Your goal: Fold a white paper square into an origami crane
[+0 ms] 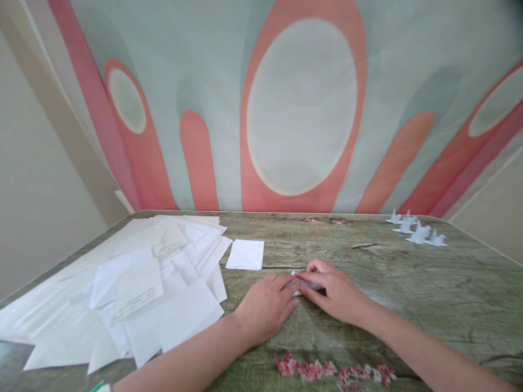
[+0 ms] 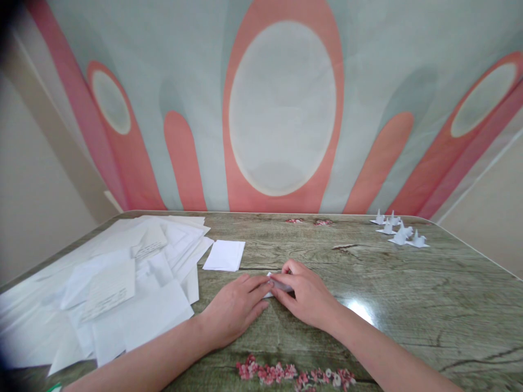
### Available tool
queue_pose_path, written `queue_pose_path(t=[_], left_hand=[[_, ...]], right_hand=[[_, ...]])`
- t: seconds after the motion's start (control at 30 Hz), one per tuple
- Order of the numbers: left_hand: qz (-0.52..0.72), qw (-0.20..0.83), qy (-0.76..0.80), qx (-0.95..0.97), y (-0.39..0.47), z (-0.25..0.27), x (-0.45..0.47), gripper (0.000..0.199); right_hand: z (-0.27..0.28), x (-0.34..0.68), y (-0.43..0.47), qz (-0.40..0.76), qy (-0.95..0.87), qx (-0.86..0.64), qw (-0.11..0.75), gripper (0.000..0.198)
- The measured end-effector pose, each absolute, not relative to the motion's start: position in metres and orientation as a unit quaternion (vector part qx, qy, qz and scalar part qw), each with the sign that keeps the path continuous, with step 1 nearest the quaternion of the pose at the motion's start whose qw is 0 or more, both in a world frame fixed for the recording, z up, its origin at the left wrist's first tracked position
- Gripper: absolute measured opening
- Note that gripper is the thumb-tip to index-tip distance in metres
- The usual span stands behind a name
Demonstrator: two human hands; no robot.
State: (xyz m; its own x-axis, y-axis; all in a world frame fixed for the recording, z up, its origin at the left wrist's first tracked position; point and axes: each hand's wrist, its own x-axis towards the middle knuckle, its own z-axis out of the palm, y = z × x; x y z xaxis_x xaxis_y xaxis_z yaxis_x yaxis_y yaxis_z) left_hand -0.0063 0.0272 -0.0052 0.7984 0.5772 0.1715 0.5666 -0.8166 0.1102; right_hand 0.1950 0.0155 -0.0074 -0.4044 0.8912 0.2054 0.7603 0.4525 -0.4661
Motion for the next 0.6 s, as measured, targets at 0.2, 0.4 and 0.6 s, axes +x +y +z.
queue_pose_path(t=[0.2,0.4,0.6], left_hand=[[0.107,0.03,0.308,0.945,0.026,-0.0005,-0.006,0.028],[0.097,0.036,0.302,0.948,0.0258,0.0011,-0.0067,0.028],[0.1,0.039,0.307,0.946,0.0271,-0.0025,-0.0066,0.029]], right_hand=[[-0.0041,0.1949,0.0137,0.149,-0.824,-0.504,0.211,0.027],[-0.0041,0.1954,0.0138,0.142,-0.829,-0.499,0.21,0.027],[-0.0043,0.1945,0.0136,0.143,-0.828,-0.501,0.205,0.025]])
